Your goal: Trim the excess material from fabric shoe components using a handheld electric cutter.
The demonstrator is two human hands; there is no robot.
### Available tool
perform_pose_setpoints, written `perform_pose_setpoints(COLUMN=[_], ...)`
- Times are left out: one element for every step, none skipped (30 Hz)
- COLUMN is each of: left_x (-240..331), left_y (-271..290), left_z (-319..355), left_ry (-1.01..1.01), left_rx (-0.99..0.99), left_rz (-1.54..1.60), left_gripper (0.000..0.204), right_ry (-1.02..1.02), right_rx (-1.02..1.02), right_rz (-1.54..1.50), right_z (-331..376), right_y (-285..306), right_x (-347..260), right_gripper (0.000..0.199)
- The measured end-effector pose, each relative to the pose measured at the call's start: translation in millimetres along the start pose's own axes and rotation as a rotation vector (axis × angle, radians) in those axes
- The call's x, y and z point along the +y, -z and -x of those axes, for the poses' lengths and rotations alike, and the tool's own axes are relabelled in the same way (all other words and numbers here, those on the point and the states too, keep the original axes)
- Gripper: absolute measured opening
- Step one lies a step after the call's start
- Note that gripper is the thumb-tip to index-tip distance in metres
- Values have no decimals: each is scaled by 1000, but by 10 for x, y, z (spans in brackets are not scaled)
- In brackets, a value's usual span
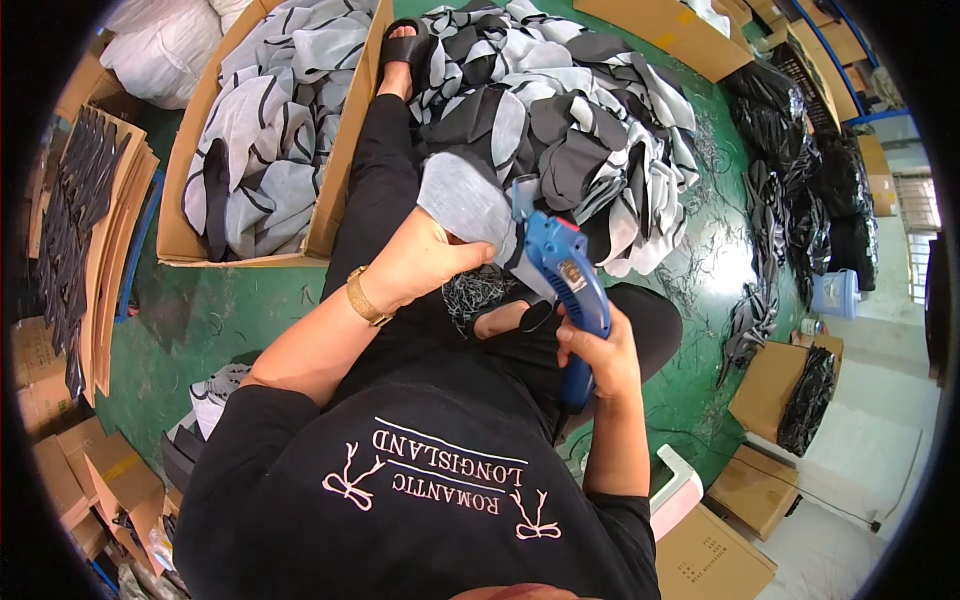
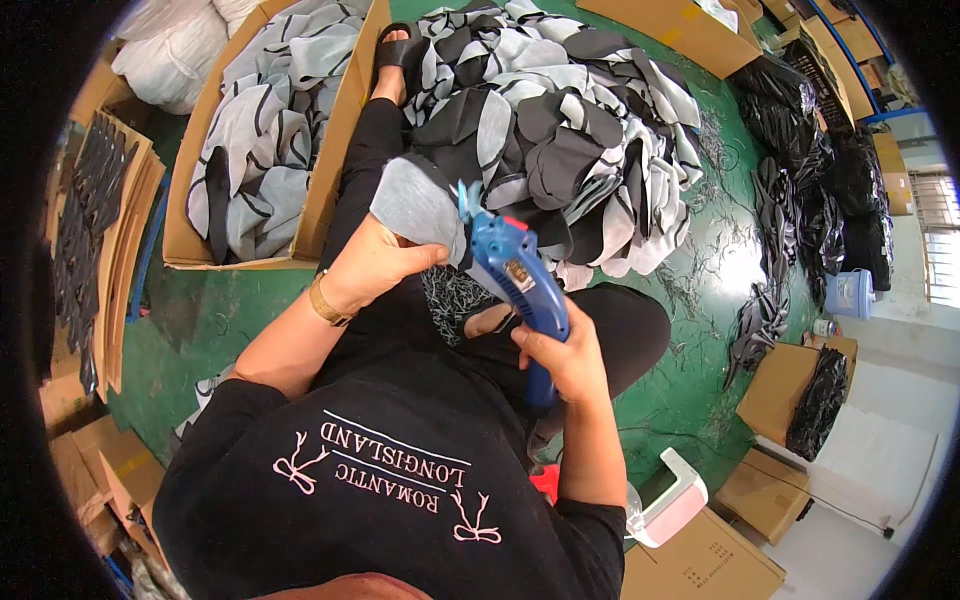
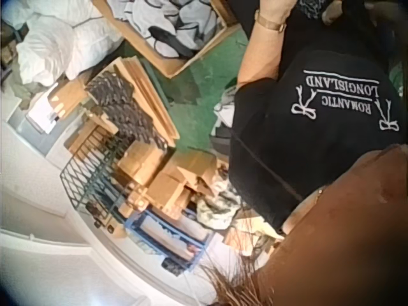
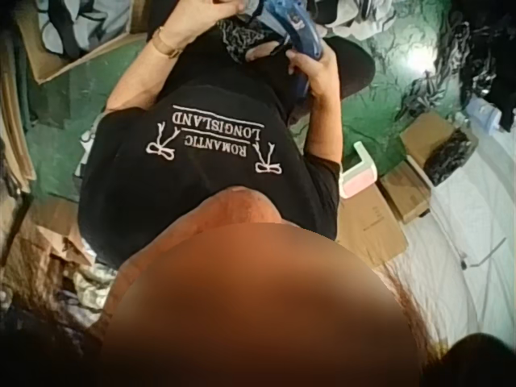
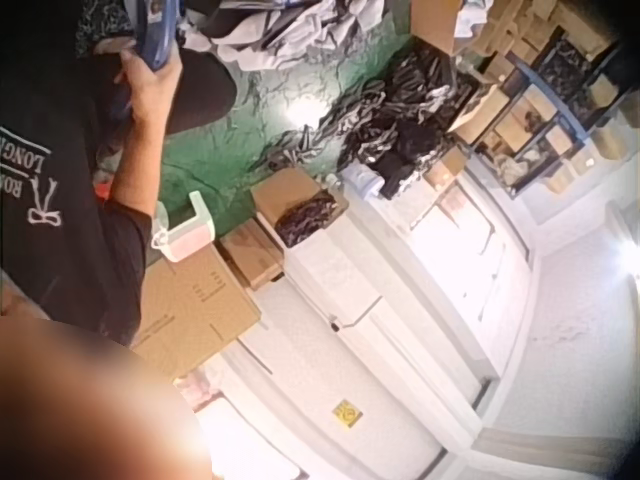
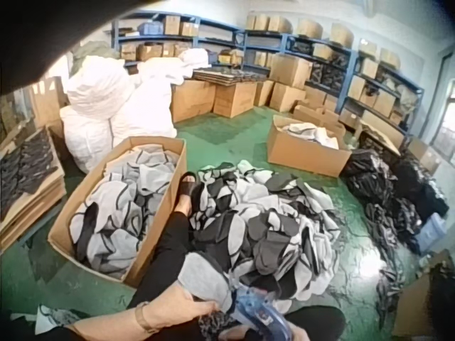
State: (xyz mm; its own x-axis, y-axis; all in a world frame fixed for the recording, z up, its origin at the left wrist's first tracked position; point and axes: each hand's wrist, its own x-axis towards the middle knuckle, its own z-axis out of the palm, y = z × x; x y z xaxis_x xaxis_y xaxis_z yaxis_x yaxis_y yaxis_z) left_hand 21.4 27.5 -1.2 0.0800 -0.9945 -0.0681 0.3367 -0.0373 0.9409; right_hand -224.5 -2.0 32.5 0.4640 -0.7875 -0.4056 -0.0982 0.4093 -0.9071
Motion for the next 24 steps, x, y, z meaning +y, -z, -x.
perform_pose_setpoints(left_x=[8, 7, 5, 4, 8, 17, 21, 19, 17, 13, 10, 4, -5, -73, -90, -88, -84, -68, -46, -22, -8, 7, 17, 14], left_y=[-33, -57, -79, -103, -138, -173, -189, -212, -240, -255, -272, -292, -286, -238, -210, -193, -174, -149, -127, -99, -88, -94, -79, -51], left_z=[14, 20, 22, 25, 32, 42, 54, 68, 80, 85, 67, 39, 26, -2, 1, 2, 1, -11, -34, -47, -60, -78, -83, -88], left_ry=[37, 39, 82, 126, 127, 158, 189, 189, 162, 134, 132, 122, 112, 115, 111, 139, 166, 162, 142, 119, 111, 84, 56, 46], left_rx=[-1, -6, -4, -2, -12, -44, -72, -77, -46, -11, -9, 39, 91, 106, 112, 150, 188, 195, 176, 161, 171, 180, 194, 191], left_rz=[46, 45, 91, 138, 134, 145, 159, 158, 146, 136, 136, 232, 328, 309, 310, 304, 298, 301, 357, 412, 415, 417, 415, 396], left_gripper=[29, 29, 30, 30, 30, 30, 30, 30, 29, 28, 28, 27, 27, 24, 24, 22, 20, 20, 21, 21, 21, 21, 21, 22], right_ry=[27, 64, 102, 120, 123, 213, 300, 273, 263, 247, 232, 235, 248, 262, 263, 200, 137, 151, 168, 131, 95, 72, 47, -5], right_rx=[8, 31, 55, 132, 140, 155, 166, 168, 182, 180, 177, 174, 149, 123, 116, 98, 80, 77, 87, 73, 60, 25, -14, -15], right_rz=[-8, -6, -3, 78, 73, 194, 320, 377, 443, 452, 461, 463, 422, 381, 382, 249, 117, 102, 26, 7, -11, 12, 32, 46], right_z=[-19, -64, -114, -147, -207, -274, -333, -349, -375, -397, -420, -440, -448, -448, -436, -419, -393, -345, -296, -237, -172, -101, -42, 28], right_y=[8, 15, 18, -24, -44, -69, -126, -210, -250, -268, -271, -253, -240, -224, -200, -169, -135, -97, -60, -8, 54, 127, 144, 149], right_x=[-47, -76, -107, -176, -174, -163, -162, -202, -190, -167, -138, -100, -57, -28, -13, -4, -3, -10, 9, 19, 30, 50, 52, 30], right_gripper=[33, 33, 34, 38, 38, 40, 42, 44, 43, 43, 43, 43, 43, 42, 42, 40, 38, 35, 35, 35, 35, 36, 36, 36])
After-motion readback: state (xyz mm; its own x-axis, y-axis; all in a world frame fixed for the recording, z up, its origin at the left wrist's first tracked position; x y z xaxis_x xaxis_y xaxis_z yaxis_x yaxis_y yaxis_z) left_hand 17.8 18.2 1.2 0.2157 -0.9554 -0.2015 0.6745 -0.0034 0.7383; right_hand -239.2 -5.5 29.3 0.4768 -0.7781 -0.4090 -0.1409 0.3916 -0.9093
